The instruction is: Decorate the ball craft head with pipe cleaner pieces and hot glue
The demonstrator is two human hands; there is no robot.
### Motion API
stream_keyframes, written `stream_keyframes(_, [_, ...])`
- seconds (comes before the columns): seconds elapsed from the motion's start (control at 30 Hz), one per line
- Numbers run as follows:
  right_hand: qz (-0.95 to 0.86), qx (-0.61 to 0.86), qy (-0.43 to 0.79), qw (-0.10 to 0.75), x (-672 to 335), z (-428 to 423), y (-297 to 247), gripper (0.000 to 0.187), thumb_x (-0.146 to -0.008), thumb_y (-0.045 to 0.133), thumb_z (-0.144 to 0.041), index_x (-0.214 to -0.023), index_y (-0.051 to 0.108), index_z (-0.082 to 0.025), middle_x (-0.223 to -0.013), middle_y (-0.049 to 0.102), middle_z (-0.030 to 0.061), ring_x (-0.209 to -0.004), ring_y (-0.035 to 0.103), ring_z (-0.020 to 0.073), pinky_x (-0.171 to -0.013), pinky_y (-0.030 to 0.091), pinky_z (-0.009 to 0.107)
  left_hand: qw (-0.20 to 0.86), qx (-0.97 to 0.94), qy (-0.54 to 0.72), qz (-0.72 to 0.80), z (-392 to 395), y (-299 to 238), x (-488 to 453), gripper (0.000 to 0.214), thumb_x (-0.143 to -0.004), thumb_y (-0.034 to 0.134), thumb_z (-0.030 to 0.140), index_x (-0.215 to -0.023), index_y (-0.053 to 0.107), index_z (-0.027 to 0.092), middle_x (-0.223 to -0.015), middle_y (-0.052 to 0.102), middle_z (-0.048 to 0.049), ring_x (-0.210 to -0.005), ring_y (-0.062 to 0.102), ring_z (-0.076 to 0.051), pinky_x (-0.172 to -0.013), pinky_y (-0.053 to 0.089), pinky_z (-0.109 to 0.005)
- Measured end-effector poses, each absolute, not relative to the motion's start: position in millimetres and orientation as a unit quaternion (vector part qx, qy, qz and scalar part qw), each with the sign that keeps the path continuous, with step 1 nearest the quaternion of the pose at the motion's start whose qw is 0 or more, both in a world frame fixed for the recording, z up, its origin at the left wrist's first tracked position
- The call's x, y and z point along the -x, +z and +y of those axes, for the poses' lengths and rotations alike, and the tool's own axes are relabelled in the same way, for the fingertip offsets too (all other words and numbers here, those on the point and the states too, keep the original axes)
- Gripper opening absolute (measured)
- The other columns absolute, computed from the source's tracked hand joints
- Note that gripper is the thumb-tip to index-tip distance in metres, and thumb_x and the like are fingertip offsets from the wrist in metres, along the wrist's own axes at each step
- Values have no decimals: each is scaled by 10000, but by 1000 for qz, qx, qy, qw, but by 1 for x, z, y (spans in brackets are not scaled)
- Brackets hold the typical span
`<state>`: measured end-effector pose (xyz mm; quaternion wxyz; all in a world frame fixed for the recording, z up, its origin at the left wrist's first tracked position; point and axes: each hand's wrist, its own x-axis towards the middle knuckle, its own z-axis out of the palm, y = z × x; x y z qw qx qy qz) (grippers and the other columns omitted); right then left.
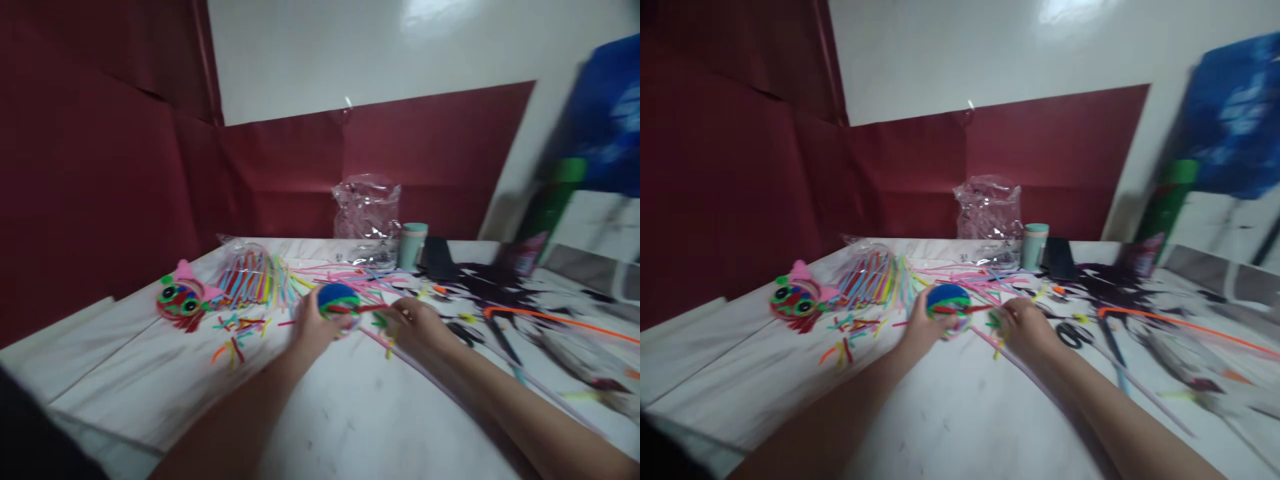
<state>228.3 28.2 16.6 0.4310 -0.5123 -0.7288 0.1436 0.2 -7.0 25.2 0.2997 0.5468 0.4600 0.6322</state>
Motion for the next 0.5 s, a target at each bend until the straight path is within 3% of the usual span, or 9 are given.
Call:
stream_keyframes(0.07, [-676,506,204,495,-230,29,26,130,-649,597,-320,-603,608,-198,-599,591,26,-594,514,183,-601,384,300,344,-476,663,464,0,31,6,690,-580,795,303,-1191,483,236,-1077,615,-65,-940,621,-222,-774,540,-374])
stream_keyframes(0.13, [-643,509,220,529,-235,34,32,160,-648,597,-351,-596,595,-200,-582,584,18,-589,509,176,-606,391,301,357,-422,697,458,10,35,12,618,-616,766,320,-1159,484,234,-1020,635,-42,-871,643,-197,-737,545,-349])
stream_keyframes(0.2, [-609,507,240,562,-243,39,37,219,-661,585,-406,-601,573,-196,-579,579,18,-582,515,167,-590,404,294,334,-394,730,446,18,36,17,484,-629,750,326,-1044,532,207,-961,649,-26,-886,641,-179,-806,521,-333])
stream_keyframes(0.33, [-542,472,302,626,-263,45,54,332,-668,561,-522,-669,535,-192,-614,575,19,-556,533,139,-551,446,276,372,-370,757,390,24,34,19,436,-603,760,323,-951,526,207,-901,659,2,-874,646,-172,-854,502,-354])
stream_keyframes(0.5, [-528,449,320,646,-289,49,86,322,-675,565,-500,-757,500,-195,-664,580,17,-550,544,111,-539,467,247,363,-364,769,380,28,32,19,401,-594,770,292,-916,550,202,-879,672,0,-873,657,-180,-886,498,-388])
